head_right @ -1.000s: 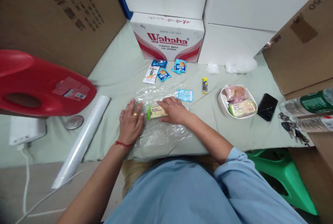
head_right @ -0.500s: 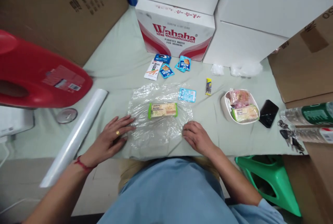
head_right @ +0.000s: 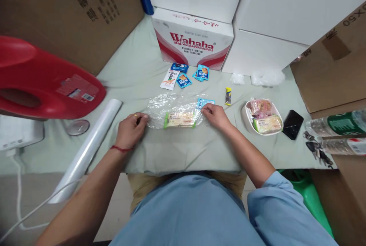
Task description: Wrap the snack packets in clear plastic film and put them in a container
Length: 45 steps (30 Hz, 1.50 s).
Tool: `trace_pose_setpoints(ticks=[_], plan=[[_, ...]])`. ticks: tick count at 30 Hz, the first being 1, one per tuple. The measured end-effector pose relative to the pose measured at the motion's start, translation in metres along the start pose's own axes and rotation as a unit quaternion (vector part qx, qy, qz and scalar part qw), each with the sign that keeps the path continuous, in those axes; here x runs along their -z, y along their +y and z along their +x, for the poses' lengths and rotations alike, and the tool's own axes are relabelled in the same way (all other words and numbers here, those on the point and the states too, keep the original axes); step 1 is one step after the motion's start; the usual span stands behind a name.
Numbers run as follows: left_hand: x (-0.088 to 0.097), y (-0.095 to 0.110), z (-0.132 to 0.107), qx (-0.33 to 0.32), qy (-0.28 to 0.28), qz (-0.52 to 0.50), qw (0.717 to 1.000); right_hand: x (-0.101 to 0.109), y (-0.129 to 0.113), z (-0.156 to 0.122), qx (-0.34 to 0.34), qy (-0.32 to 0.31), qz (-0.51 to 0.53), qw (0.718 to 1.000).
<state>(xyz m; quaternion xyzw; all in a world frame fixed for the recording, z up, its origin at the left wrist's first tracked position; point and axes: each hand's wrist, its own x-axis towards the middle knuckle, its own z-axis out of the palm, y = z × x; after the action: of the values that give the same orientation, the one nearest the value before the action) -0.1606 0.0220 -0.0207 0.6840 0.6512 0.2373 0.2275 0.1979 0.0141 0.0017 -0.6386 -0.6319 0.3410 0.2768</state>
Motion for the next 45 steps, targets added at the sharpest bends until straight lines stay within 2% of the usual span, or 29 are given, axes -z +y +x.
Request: trace_pose_setpoints(ticks=[2,5,7,9,11,13,15,18,22,26,29,32,34,36,39,41,43,45], plan=[[-0.001,0.002,-0.001,0.016,0.052,-0.003,0.998,-0.004,0.0,0.008,-0.006,-0.001,-0.058,0.998],[0.003,0.006,-0.019,0.007,0.194,-0.004,0.981,-0.007,-0.001,0.012,-0.011,-0.012,-0.131,0.991],[0.005,0.014,-0.038,-0.034,0.289,0.016,0.957,-0.007,-0.003,0.012,-0.015,-0.022,-0.165,0.986],[0.005,0.027,-0.057,-0.126,0.331,0.047,0.934,-0.005,-0.004,0.011,-0.019,-0.036,-0.194,0.98],[0.001,0.043,-0.07,-0.234,0.294,0.074,0.924,0.0,-0.007,0.014,-0.02,-0.047,-0.219,0.974],[-0.008,0.058,-0.073,-0.287,0.203,0.1,0.931,0.006,-0.013,0.022,-0.009,-0.04,-0.241,0.97],[-0.019,0.069,-0.067,-0.283,0.117,0.125,0.944,0.01,-0.023,0.035,0.008,-0.013,-0.264,0.964],[-0.035,0.075,-0.052,-0.242,0.022,0.151,0.958,0.004,-0.044,0.059,0.044,0.003,-0.299,0.953],[-0.044,0.076,-0.043,-0.203,-0.041,0.175,0.963,-0.028,-0.068,0.088,0.09,-0.067,-0.332,0.937],[-0.043,0.08,-0.046,-0.188,-0.052,0.192,0.962,-0.053,-0.079,0.108,0.059,-0.11,-0.33,0.936],[-0.042,0.083,-0.047,-0.183,-0.063,0.196,0.961,-0.051,-0.083,0.11,0.033,-0.129,-0.266,0.955],[-0.043,0.084,-0.049,-0.178,-0.068,0.194,0.962,-0.037,-0.085,0.095,0.117,-0.156,-0.175,0.965],[-0.044,0.084,-0.049,-0.175,-0.066,0.188,0.964,-0.028,-0.084,0.074,0.21,-0.198,-0.144,0.947],[-0.044,0.082,-0.047,-0.17,-0.064,0.176,0.967,-0.024,-0.079,0.049,0.284,-0.238,-0.173,0.912],[-0.042,0.071,-0.042,-0.161,-0.075,0.112,0.978,-0.027,-0.064,0.015,0.322,-0.235,-0.294,0.869],[-0.039,0.059,-0.038,-0.158,-0.077,0.007,0.984,-0.033,-0.054,-0.001,0.33,-0.21,-0.348,0.852],[-0.034,0.045,-0.035,-0.13,-0.039,-0.127,0.983,-0.039,-0.047,-0.01,0.343,-0.188,-0.37,0.843],[-0.027,0.03,-0.031,-0.048,0.06,-0.227,0.971,-0.043,-0.044,-0.015,0.349,-0.17,-0.381,0.839]])
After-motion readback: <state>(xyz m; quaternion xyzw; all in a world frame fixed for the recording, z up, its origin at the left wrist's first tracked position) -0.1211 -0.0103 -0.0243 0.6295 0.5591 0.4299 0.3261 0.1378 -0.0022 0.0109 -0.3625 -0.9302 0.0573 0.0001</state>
